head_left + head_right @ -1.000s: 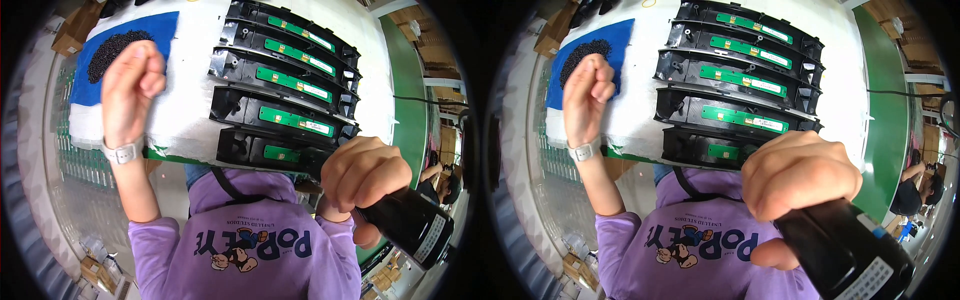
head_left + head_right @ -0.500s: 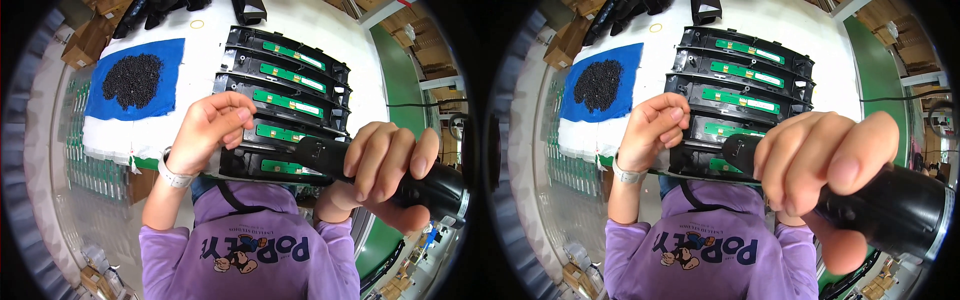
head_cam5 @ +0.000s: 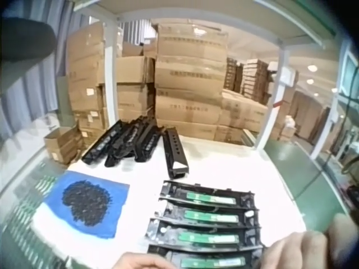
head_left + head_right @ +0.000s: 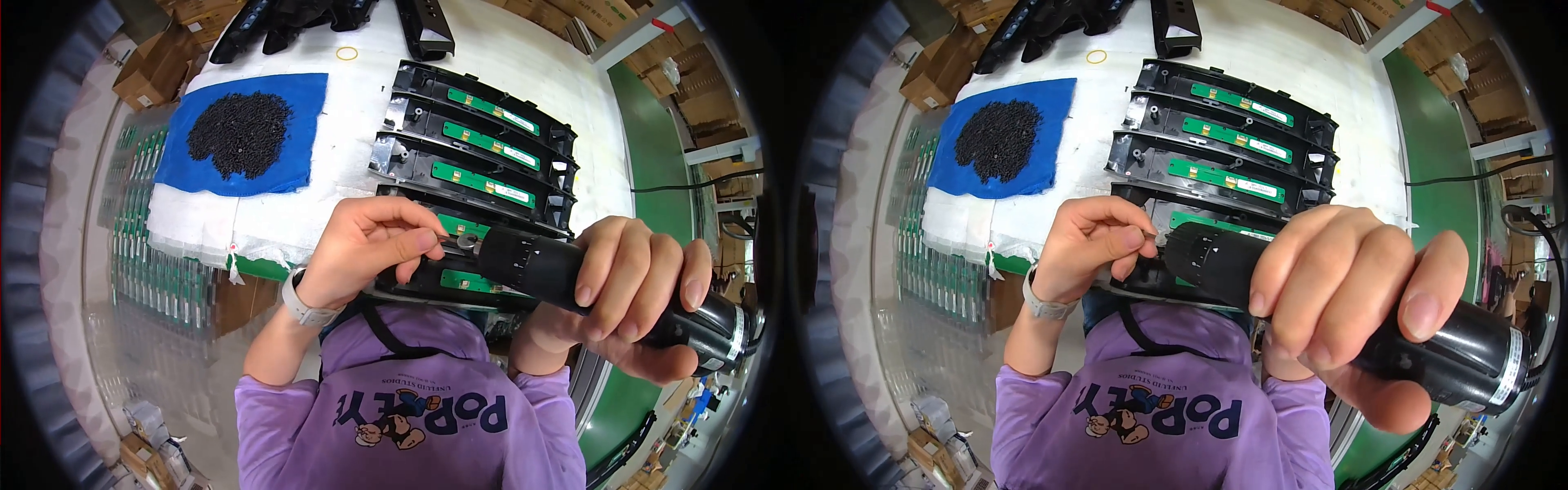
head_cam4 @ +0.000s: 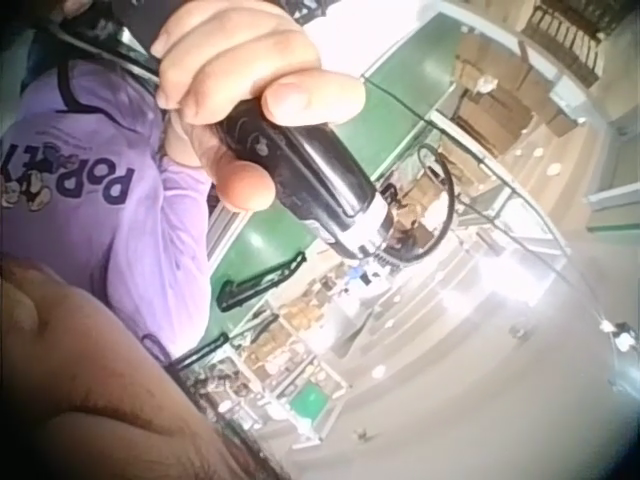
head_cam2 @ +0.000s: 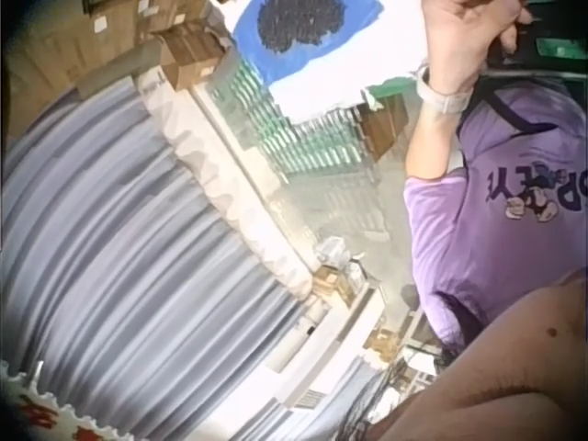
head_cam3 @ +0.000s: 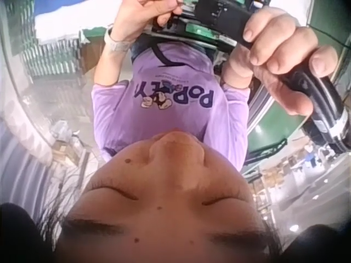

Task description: Assembling toner cartridges by installing electronic boards and components using an electric screwdriver.

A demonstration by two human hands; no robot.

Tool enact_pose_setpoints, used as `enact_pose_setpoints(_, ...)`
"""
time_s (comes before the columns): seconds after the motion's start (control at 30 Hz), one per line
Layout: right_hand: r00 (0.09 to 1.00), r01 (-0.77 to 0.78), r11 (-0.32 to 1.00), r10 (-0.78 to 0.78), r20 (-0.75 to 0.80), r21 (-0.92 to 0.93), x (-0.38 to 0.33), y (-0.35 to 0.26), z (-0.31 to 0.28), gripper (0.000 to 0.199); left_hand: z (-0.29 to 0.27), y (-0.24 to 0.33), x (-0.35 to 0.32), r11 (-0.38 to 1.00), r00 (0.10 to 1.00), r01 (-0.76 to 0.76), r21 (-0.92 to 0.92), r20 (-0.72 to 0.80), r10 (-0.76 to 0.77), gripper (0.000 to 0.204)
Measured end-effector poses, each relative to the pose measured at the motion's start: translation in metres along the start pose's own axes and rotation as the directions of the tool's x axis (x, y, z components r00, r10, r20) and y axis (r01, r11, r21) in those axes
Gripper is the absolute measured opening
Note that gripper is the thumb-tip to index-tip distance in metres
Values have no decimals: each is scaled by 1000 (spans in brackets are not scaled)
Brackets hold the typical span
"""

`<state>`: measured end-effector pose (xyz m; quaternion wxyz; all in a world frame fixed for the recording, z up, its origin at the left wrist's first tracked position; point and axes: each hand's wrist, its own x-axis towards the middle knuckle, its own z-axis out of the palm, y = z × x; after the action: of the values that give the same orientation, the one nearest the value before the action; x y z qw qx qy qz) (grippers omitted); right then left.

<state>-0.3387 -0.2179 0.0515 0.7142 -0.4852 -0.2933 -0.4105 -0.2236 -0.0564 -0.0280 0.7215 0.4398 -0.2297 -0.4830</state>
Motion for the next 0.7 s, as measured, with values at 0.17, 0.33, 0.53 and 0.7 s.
enact_pose_setpoints(0.17,1000,-11,999,10,-18,-46,-3,2,5,40,-1,-1,0,999,1000,-11,50,-1,11,13)
enact_pose_setpoints(0.33,998,38,996,-42,-46,-75,-6,6,9,40,-3,-2,3,1000,999,3,-22,-46,-4,14)
enact_pose_setpoints(0.53,973,-184,982,187,-134,36,2,0,2,40,3,-2,0,984,998,-37,173,-44,46,11)
enact_pose_setpoints(0.7,950,-312,924,297,-99,-221,3,15,-5,41,-10,-10,1,804,870,-234,547,-250,424,12)
